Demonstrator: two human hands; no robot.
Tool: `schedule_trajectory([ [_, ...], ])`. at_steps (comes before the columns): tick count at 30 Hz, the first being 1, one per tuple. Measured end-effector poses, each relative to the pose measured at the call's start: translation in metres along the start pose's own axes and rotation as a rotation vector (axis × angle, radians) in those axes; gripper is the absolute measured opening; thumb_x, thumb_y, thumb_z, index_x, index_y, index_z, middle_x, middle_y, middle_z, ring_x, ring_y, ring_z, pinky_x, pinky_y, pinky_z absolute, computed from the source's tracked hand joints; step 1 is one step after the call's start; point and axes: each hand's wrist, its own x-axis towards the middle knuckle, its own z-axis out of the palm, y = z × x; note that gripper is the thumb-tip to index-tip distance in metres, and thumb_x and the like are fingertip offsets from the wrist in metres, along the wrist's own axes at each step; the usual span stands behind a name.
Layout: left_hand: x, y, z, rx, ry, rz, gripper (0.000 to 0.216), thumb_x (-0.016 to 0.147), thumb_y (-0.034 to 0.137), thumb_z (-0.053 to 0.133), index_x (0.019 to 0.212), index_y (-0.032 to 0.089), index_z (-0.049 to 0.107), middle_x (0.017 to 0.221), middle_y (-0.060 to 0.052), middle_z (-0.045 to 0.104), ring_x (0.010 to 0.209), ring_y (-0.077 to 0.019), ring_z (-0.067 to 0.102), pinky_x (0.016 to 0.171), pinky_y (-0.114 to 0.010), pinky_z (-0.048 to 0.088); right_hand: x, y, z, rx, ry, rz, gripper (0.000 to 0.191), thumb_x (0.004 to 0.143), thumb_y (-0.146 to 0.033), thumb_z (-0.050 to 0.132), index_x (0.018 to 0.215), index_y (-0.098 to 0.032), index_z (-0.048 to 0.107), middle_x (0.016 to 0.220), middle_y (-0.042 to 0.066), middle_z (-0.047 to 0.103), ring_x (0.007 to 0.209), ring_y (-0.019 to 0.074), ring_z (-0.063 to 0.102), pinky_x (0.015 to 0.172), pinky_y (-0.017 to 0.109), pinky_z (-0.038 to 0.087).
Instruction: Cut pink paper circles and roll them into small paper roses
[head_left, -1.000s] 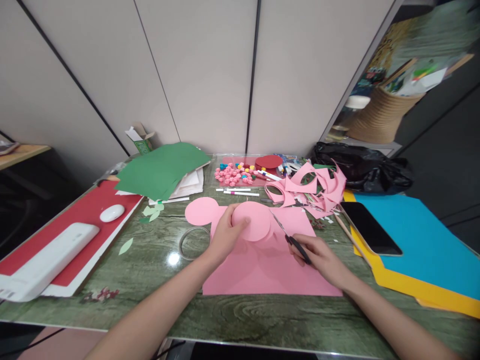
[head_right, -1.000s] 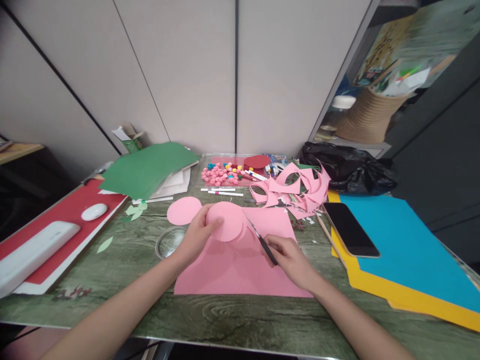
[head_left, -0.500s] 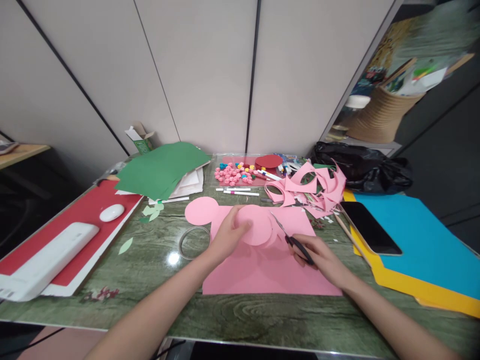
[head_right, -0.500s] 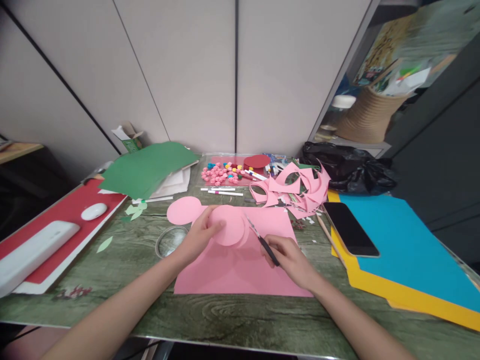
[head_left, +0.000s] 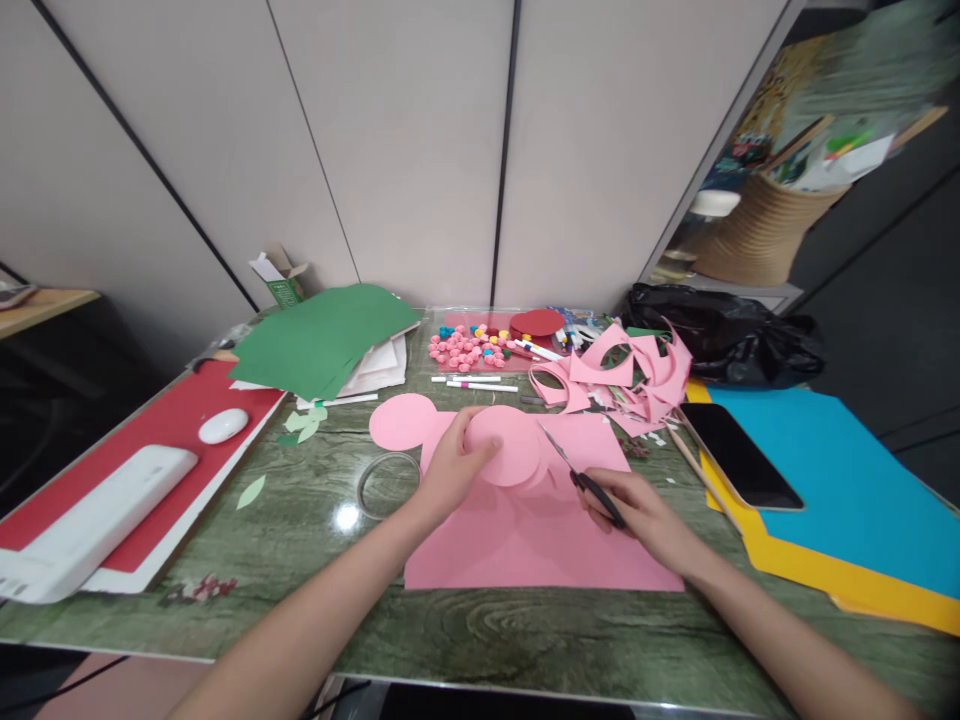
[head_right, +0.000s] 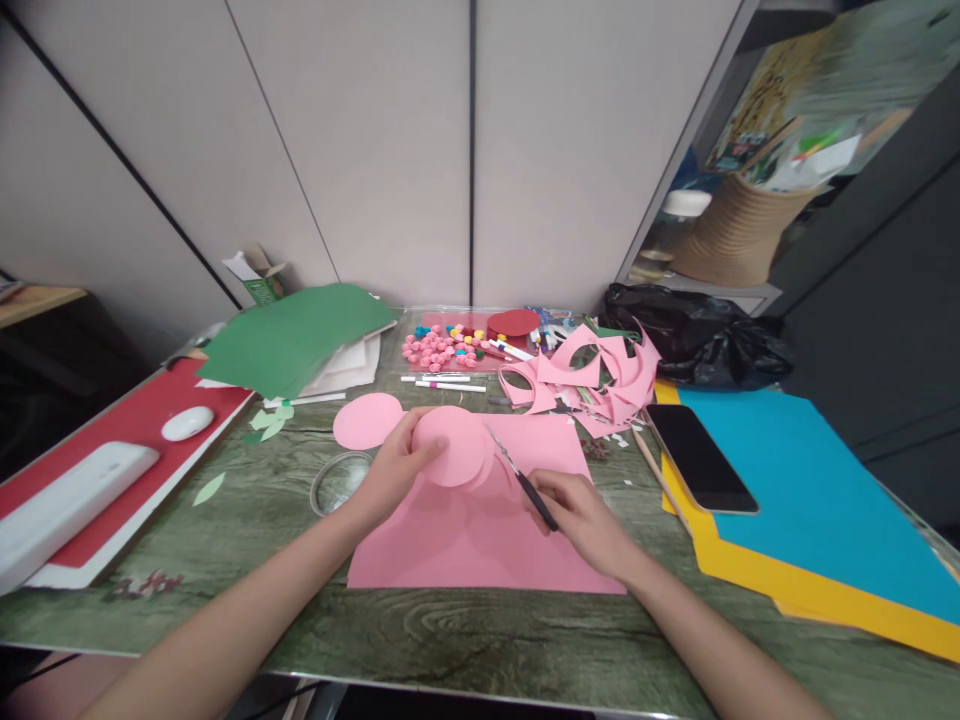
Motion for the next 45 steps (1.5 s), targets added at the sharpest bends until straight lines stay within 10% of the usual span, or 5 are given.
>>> schedule_trajectory([
  [45, 0.0008, -0.0010, 0.0016, 0.041, 0.026, -0.025, 0.029, 0.076, 0.021, 0.055, 0.105, 0.016, 0.053, 0.105, -0.006, 0.060, 0.099, -0.0201, 0.055, 0.085, -0.030, 0.043, 0.0028, -0.0001, -0.0058, -0.159, 0.014, -0.009, 0.039, 0.089, -0.042, 0.040, 0.059, -0.018, 0.044, 0.054, -0.002, 0.045, 0.053, 0.0115, 0.040, 0.053, 0.025, 0.027],
])
